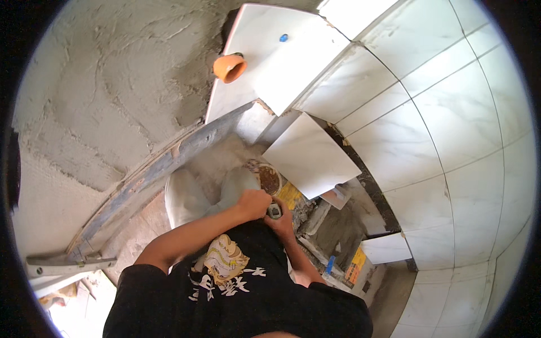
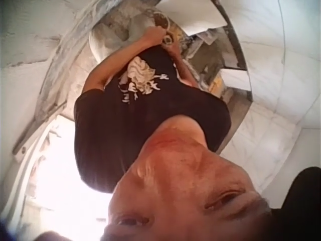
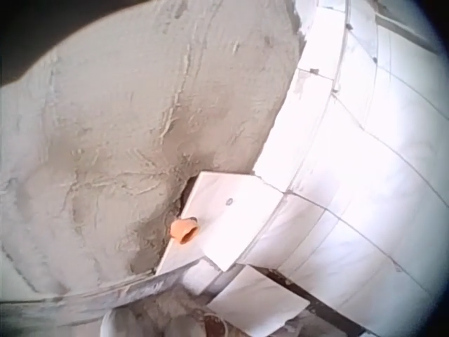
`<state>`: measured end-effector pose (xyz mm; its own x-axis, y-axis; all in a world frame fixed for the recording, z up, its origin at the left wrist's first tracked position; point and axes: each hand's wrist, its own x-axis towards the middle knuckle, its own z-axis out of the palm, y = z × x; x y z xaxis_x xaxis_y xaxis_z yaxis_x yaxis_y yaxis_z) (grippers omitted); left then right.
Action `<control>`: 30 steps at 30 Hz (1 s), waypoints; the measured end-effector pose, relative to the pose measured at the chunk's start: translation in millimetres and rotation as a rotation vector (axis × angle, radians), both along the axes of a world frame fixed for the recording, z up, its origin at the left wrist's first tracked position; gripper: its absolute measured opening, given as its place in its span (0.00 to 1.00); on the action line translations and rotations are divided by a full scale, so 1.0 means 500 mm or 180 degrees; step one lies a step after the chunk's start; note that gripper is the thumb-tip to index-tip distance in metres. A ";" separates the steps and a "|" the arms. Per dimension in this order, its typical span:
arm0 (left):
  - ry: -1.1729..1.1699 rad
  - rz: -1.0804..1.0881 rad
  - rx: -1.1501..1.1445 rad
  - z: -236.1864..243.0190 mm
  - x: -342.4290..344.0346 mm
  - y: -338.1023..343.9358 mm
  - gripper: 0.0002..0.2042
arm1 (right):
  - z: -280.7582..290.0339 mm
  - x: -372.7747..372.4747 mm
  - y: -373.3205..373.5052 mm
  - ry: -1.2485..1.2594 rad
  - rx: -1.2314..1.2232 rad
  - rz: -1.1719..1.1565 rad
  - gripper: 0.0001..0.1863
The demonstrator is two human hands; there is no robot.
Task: Measuring and positioning a ceramic wall tile around a pipe.
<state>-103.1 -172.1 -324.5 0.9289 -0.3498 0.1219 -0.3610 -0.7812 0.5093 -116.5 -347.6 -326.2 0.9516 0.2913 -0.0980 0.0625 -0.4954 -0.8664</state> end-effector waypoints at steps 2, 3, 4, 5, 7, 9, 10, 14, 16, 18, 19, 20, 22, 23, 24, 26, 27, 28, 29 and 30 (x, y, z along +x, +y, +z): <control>-0.0128 -0.0023 -0.0036 -0.002 -0.006 0.000 0.06 | 0.008 0.003 0.004 -0.0079 -0.0071 0.0021 0.40; -0.0267 -0.0050 -0.0029 -0.004 -0.012 0.001 0.06 | 0.002 0.006 0.009 -0.0054 -0.0099 0.0058 0.40; -0.0261 -0.0049 -0.0061 -0.006 -0.016 -0.001 0.06 | -0.009 0.014 0.011 -0.0023 -0.0196 0.0183 0.40; -0.0372 -0.0113 -0.0156 -0.010 -0.021 -0.002 0.04 | -0.018 0.024 0.007 0.0005 -0.0297 0.0306 0.40; -0.0495 -0.0173 -0.0266 -0.017 -0.023 -0.006 0.04 | -0.077 0.077 -0.013 0.0040 -0.0283 0.0457 0.40; -0.0455 -0.0194 -0.0158 -0.037 -0.025 -0.015 0.04 | -0.115 0.093 -0.027 0.0101 -0.0229 0.0612 0.39; -0.0443 -0.0204 -0.0136 -0.045 -0.026 -0.014 0.04 | -0.125 0.095 -0.033 0.0080 -0.0386 0.0769 0.38; -0.0365 -0.0119 -0.0555 -0.058 -0.050 -0.020 0.05 | -0.112 0.070 -0.093 0.0326 -0.1096 0.0900 0.38; -0.0388 -0.0109 -0.0632 -0.039 -0.043 -0.014 0.05 | -0.134 0.069 -0.111 0.0325 -0.0994 0.0759 0.40; 0.0130 -0.0200 -0.0324 -0.017 -0.024 -0.015 0.06 | -0.154 0.082 -0.123 0.0366 -0.0832 0.0615 0.41; 0.0142 -0.0232 -0.0225 0.018 -0.015 -0.002 0.06 | -0.140 0.098 -0.124 0.0566 -0.0949 0.1041 0.42; 0.0091 -0.0305 -0.0645 0.058 0.000 0.013 0.06 | -0.123 0.118 -0.129 0.0756 -0.1047 0.1472 0.43; -0.0131 -0.0138 -0.1112 0.165 0.020 0.095 0.07 | -0.014 0.147 -0.095 0.0885 -0.1223 0.2220 0.43; -0.0755 0.0184 -0.1039 0.258 0.023 0.140 0.08 | -0.002 0.181 -0.090 0.0452 -0.1071 0.2098 0.41; -0.1717 0.0512 -0.0774 0.335 0.039 0.192 0.09 | 0.001 0.207 -0.076 0.0055 -0.0918 0.1963 0.40; -0.2149 0.1017 -0.1305 0.545 0.042 0.266 0.05 | 0.043 0.252 0.015 0.0321 -0.0289 0.0852 0.35; -0.2368 0.1091 -0.1055 0.619 0.068 0.293 0.08 | 0.018 0.287 0.047 0.0032 0.0164 0.0707 0.33; -0.2529 0.1663 -0.0500 0.681 0.087 0.328 0.11 | -0.015 0.307 0.111 -0.0204 0.0679 0.0666 0.31; -0.2628 0.1718 -0.0171 0.745 0.105 0.312 0.13 | -0.041 0.336 0.167 0.0077 0.1058 0.0499 0.31; -0.2709 0.1823 0.0251 0.794 0.114 0.294 0.16 | -0.057 0.350 0.247 0.0417 0.1475 0.0415 0.30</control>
<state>-45.8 -24.9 72.3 0.5754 0.0829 0.8136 -0.1410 -0.9699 0.1986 58.3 -224.3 -354.9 0.8927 0.4482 -0.0465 -0.0260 -0.0518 -0.9983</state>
